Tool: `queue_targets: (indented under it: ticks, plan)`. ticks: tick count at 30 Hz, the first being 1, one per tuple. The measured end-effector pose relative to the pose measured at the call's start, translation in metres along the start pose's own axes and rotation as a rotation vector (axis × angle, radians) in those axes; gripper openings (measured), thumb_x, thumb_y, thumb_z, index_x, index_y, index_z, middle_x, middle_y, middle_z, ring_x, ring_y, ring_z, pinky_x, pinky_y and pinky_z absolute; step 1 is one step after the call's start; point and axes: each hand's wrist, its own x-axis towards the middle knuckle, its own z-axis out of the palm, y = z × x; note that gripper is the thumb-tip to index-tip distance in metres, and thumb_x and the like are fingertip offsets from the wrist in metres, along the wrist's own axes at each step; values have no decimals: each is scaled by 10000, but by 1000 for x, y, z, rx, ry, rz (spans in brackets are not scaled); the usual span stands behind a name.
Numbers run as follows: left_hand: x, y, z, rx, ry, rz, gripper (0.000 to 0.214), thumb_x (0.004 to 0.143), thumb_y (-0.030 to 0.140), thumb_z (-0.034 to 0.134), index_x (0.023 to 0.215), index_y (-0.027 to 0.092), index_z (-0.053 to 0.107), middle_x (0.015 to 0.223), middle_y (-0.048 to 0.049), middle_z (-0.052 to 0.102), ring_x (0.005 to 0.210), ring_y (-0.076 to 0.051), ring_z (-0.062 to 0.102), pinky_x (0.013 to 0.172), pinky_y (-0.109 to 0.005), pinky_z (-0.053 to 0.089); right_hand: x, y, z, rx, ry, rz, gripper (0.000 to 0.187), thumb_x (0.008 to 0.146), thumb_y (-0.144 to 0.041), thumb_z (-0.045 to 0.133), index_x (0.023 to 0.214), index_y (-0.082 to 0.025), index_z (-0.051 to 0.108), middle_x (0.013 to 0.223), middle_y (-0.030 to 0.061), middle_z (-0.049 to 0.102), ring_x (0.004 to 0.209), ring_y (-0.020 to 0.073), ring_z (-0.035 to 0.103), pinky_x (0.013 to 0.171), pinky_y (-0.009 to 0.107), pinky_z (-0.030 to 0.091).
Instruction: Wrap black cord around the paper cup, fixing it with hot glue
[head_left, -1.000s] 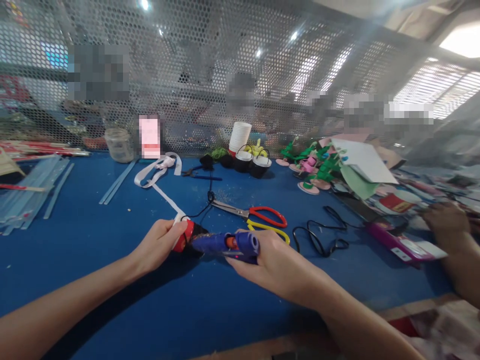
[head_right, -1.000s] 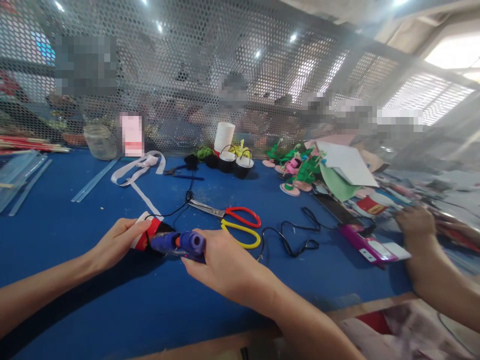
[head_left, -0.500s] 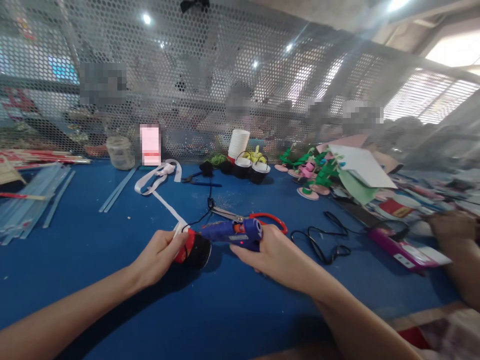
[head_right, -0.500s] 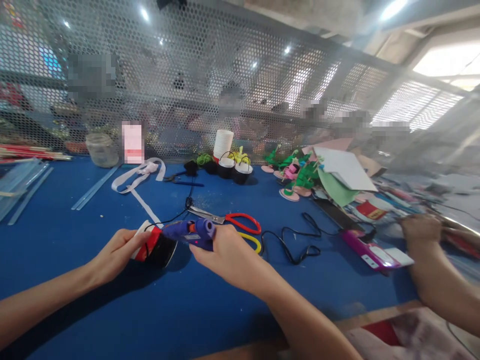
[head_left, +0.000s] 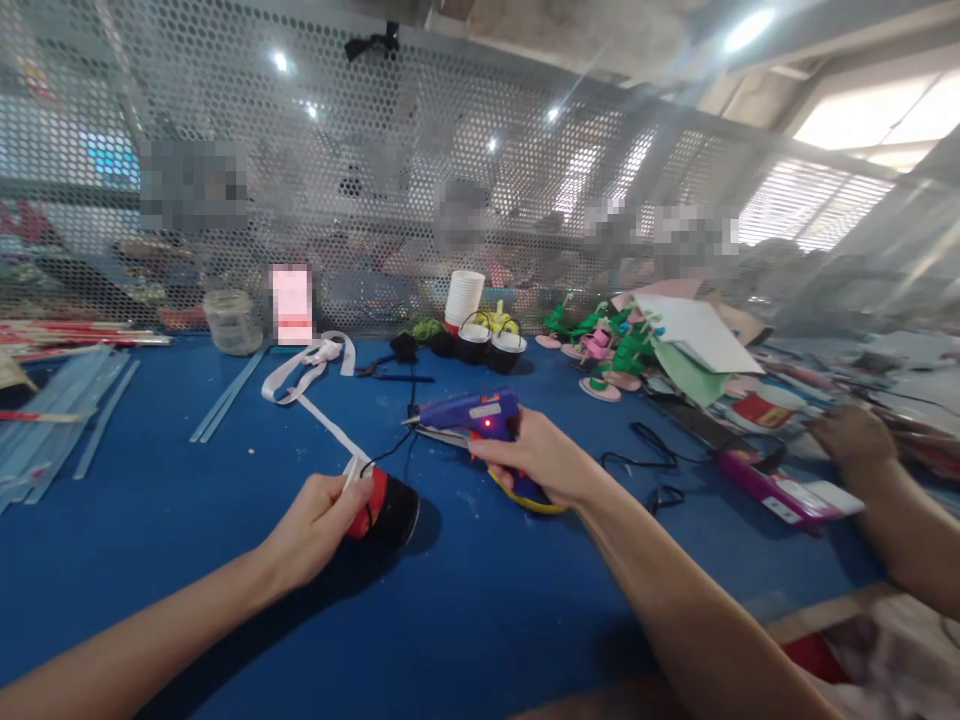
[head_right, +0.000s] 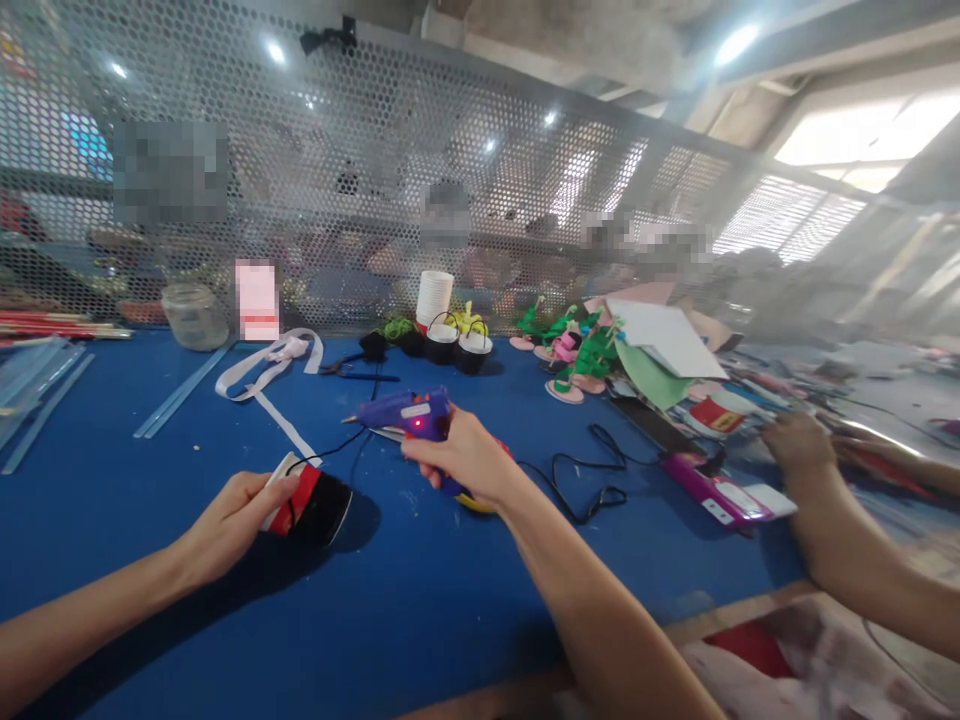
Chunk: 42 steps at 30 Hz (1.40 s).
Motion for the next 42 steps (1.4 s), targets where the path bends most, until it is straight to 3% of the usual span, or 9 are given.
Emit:
queue_targets:
  ticks: [5,11,16,19,21,25,29,36,42]
  plan:
    - [-1,1,0,-31,16,-14,418,741,448,337,449,154,384,445,49,329,447,-72,267,434,-202,221,31,18,-17,-401,323,26,298,702,-388,478,804,-116,546,705,44,603,591,120,544,513,208,397]
    - [-1,2,0,-68,20,-6,413,729,453,362,451,150,402,439,46,343,443,-76,278,423,-196,227,72,34,-30,-633,322,218,388,744,-436,404,676,-101,589,536,83,587,549,183,572,512,249,386]
    - [-1,2,0,-45,23,10,410,728,462,353,448,162,358,443,49,306,446,-76,249,428,-204,216,85,33,-25,-763,379,321,406,737,-412,448,796,-45,613,900,242,581,898,334,516,681,388,376]
    - [-1,3,0,-42,28,8,419,720,481,354,447,163,346,440,52,296,444,-73,241,426,-203,214,75,18,-13,-789,390,268,406,772,-369,414,854,-21,607,1044,280,503,1028,360,416,764,433,322]
    - [-1,4,0,-45,38,2,421,716,481,365,445,159,367,427,54,303,435,-71,242,419,-200,216,63,6,-1,-753,302,183,430,791,-403,363,830,-66,626,984,221,560,971,307,475,760,382,343]
    - [-1,3,1,-21,40,14,422,722,476,361,445,158,379,422,54,314,429,-71,243,412,-198,220,38,-13,32,-585,-21,16,523,806,-491,247,720,-175,655,717,36,648,668,121,579,625,202,401]
    - [-3,3,1,79,7,73,432,750,445,324,440,155,405,425,42,345,437,-79,281,436,-202,247,23,-19,63,-299,-260,-71,585,789,-529,220,645,-130,623,653,44,618,612,120,545,564,213,389]
    - [-7,5,1,198,-45,150,400,776,373,308,484,142,457,461,27,416,455,-84,348,466,-202,274,21,-17,81,251,-28,-146,154,664,-286,551,644,-133,543,594,-28,519,550,75,457,573,202,373]
    - [-1,6,1,-36,-30,-17,393,737,437,365,484,140,418,438,59,313,425,-60,250,418,-196,203,16,-15,72,310,97,-188,157,685,-294,528,632,-149,500,615,-19,534,586,81,475,624,219,380]
